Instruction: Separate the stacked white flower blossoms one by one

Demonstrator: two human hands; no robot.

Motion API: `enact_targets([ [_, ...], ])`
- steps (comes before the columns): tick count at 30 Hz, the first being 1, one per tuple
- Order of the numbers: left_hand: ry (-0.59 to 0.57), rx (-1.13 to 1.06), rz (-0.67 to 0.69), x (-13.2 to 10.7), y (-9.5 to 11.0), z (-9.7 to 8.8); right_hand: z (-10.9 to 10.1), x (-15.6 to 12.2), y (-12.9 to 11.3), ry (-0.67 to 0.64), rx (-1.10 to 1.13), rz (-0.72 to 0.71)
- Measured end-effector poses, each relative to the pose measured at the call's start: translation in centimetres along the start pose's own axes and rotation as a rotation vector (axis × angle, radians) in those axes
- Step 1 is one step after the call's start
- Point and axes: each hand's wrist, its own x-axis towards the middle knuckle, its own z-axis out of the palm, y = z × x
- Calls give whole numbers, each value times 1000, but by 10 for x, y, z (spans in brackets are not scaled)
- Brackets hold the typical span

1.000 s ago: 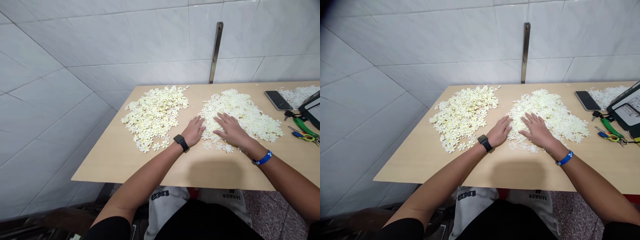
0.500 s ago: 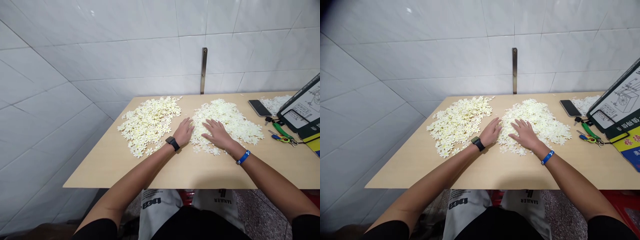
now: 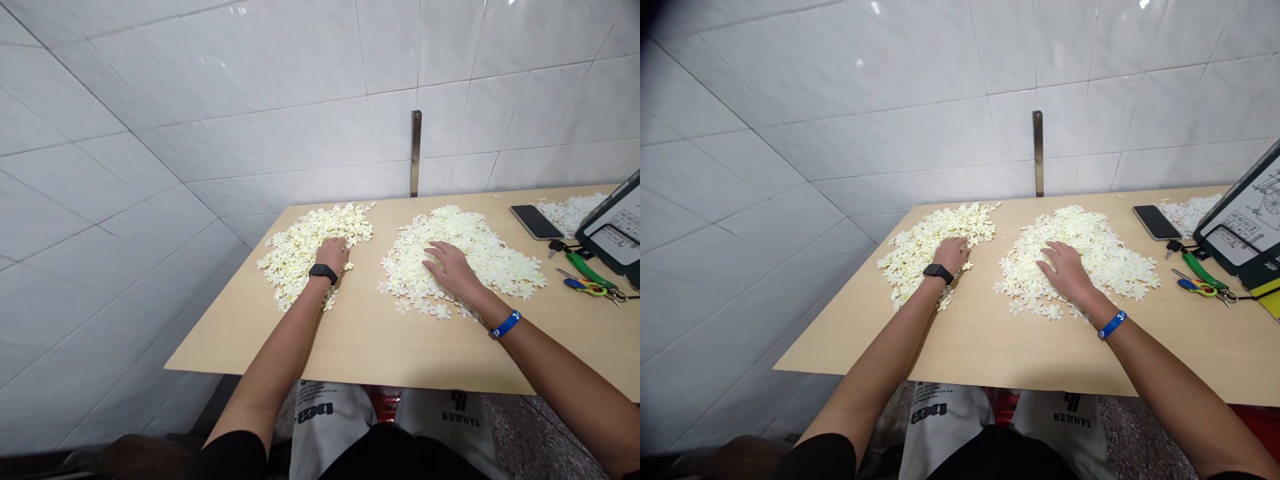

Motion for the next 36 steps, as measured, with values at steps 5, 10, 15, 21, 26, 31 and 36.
enact_targets([
  [5, 39, -73, 62, -4, -1, 4, -2, 0, -4, 5, 69, 8],
  [10, 71, -136, 96, -7, 0, 4, -5, -1, -9, -25, 113, 28],
  [15, 92, -212, 94, -8, 0, 5, -9, -1, -13, -38, 134, 71],
  [21, 143, -335, 65, -8, -6, 6, -10, -2, -16, -21, 167, 77],
  [26, 179, -398, 41, -8, -10, 4, -10, -2, -17, -2, 178, 84],
  [31, 187, -368, 1, -10, -15, -4, -12, -2, -16, -15, 189, 88],
  [36, 147, -277, -38, -12, -19, -19, -12, -2, -15, 9, 187, 79],
])
